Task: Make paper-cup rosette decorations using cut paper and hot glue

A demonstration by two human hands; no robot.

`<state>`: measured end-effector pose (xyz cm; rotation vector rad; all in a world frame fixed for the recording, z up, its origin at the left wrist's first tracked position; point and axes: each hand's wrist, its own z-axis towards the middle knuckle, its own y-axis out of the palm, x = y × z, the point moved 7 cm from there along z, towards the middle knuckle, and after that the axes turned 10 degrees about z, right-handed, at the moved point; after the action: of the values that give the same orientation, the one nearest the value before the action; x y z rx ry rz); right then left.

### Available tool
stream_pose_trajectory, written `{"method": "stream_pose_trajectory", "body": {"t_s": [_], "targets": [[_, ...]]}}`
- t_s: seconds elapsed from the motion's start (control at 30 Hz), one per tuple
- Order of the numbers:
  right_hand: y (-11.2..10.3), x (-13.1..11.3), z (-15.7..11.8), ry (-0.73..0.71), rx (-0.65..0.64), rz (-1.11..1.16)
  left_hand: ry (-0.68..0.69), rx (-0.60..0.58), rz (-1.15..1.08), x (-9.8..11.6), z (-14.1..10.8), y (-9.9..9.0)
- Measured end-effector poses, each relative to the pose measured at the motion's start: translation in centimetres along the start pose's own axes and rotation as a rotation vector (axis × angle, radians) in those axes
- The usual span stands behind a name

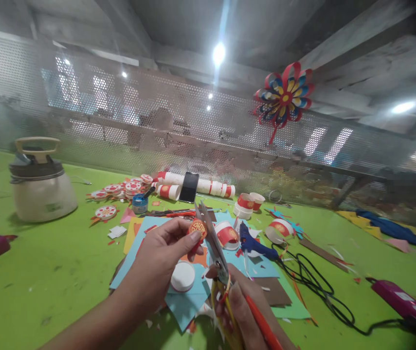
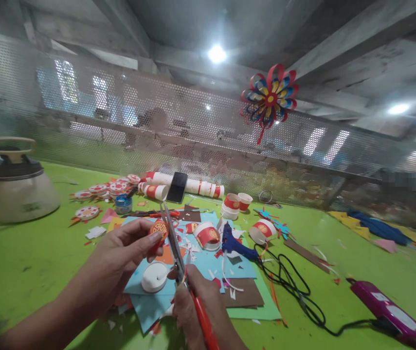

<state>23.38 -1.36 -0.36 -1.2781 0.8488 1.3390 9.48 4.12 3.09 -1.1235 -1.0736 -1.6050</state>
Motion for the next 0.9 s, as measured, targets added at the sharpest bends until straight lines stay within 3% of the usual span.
{"method": "stream_pose_trajectory", "body": {"t_s": [0.47, 0.9], "targets": [[0.25, 0.63, -0.63, 0.133, 0.037, 0.135, -0.006, 0.006, 0.018, -0.23, 0.13, -0.35], [-0.13, 0.90, -0.34, 0.102, 0.044, 0.075, -0.017, 0.038, 0.021, -0.29, 0.15, -0.60]]}}
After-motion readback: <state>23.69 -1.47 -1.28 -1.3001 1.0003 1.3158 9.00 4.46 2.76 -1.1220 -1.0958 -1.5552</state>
